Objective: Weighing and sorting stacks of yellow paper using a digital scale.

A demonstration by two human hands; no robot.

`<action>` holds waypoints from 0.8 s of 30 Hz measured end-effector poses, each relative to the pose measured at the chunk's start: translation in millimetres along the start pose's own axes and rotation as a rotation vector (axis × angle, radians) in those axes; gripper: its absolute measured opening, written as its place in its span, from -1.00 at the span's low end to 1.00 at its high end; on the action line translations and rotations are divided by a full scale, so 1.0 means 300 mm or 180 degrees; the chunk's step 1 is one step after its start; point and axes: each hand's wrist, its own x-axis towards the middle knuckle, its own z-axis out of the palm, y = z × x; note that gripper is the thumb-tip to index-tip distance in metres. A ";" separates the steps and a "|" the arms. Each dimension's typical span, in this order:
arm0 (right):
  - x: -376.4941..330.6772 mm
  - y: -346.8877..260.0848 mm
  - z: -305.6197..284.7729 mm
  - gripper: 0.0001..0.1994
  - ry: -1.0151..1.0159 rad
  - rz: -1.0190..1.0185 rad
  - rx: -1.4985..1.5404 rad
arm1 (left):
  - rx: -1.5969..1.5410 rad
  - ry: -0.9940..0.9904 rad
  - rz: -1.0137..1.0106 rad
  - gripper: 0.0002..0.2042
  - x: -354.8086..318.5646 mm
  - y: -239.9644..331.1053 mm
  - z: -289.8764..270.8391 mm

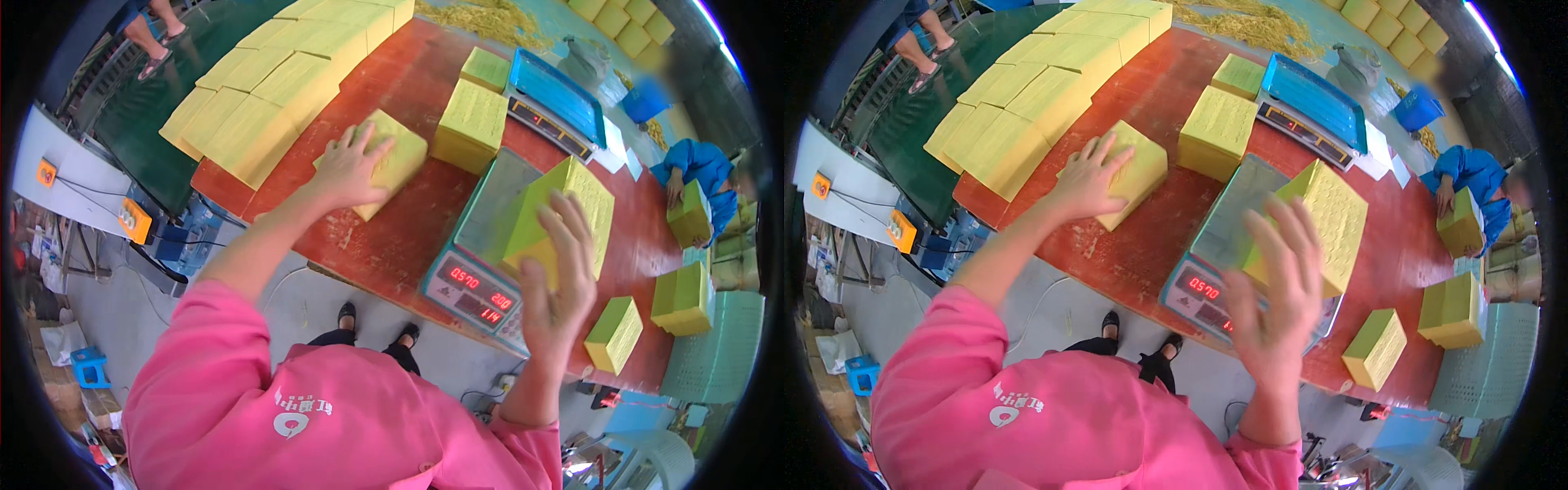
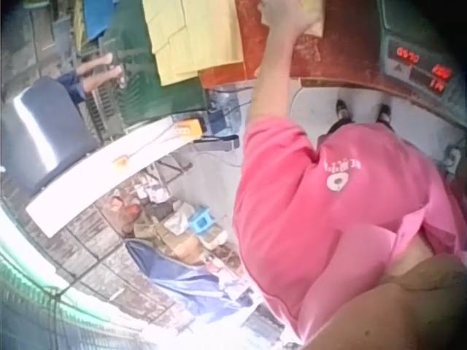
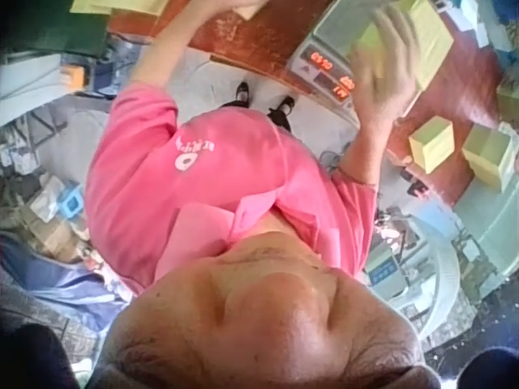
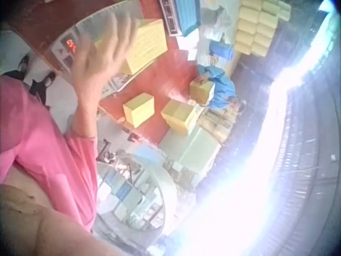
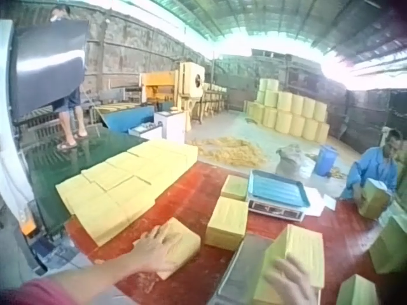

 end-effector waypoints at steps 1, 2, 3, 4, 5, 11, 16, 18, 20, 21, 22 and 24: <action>0.014 -0.039 0.063 -0.56 -0.0200 -0.0012 0.0147 | -0.0224 0.0013 0.0588 -0.11 -0.040 -0.062 -0.001; 0.027 -0.067 0.135 -0.56 -0.0405 -0.0027 0.0313 | -0.0232 -0.0038 0.0592 -0.11 -0.080 -0.114 -0.005; 0.045 -0.089 0.199 -0.55 -0.0596 -0.0058 0.0432 | -0.0169 -0.0296 0.1298 -0.13 -0.119 -0.145 -0.052; 0.061 -0.102 0.268 -0.55 -0.0806 -0.0109 0.0601 | -0.0102 -0.0566 0.1954 -0.14 -0.169 -0.169 -0.104; 0.074 -0.105 0.341 -0.54 -0.0870 -0.0074 0.0758 | -0.0056 -0.0683 0.2129 -0.22 -0.207 -0.177 -0.154; 0.095 0.013 0.748 -0.48 -0.1593 0.0416 0.0915 | -0.1423 0.0396 0.0585 -0.38 -0.493 -0.313 -0.111; 0.069 -0.119 0.721 -0.43 -0.2471 0.0961 0.0716 | -0.5617 0.0047 -0.2511 -0.34 -0.782 -0.260 0.186; 0.012 -0.164 0.705 -0.42 -0.2568 0.1020 0.0697 | -0.6854 -0.0542 -0.2887 -0.33 -0.800 -0.208 0.240; -0.070 -0.205 0.708 -0.39 -0.2093 0.1094 0.0863 | -0.6930 0.0241 -0.1857 -0.36 -0.761 -0.161 0.282; -0.112 -0.210 0.714 -0.37 -0.1932 0.1146 0.0689 | -0.7180 0.0153 -0.1859 -0.43 -0.728 -0.151 0.241; -0.149 -0.224 0.721 -0.36 -0.1767 0.1192 0.0521 | -0.7332 0.0030 -0.1876 -0.46 -0.724 -0.158 0.205; -0.198 -0.261 0.741 -0.32 -0.1629 0.1239 0.0468 | -0.7355 -0.0158 -0.1761 -0.46 -0.778 -0.214 0.205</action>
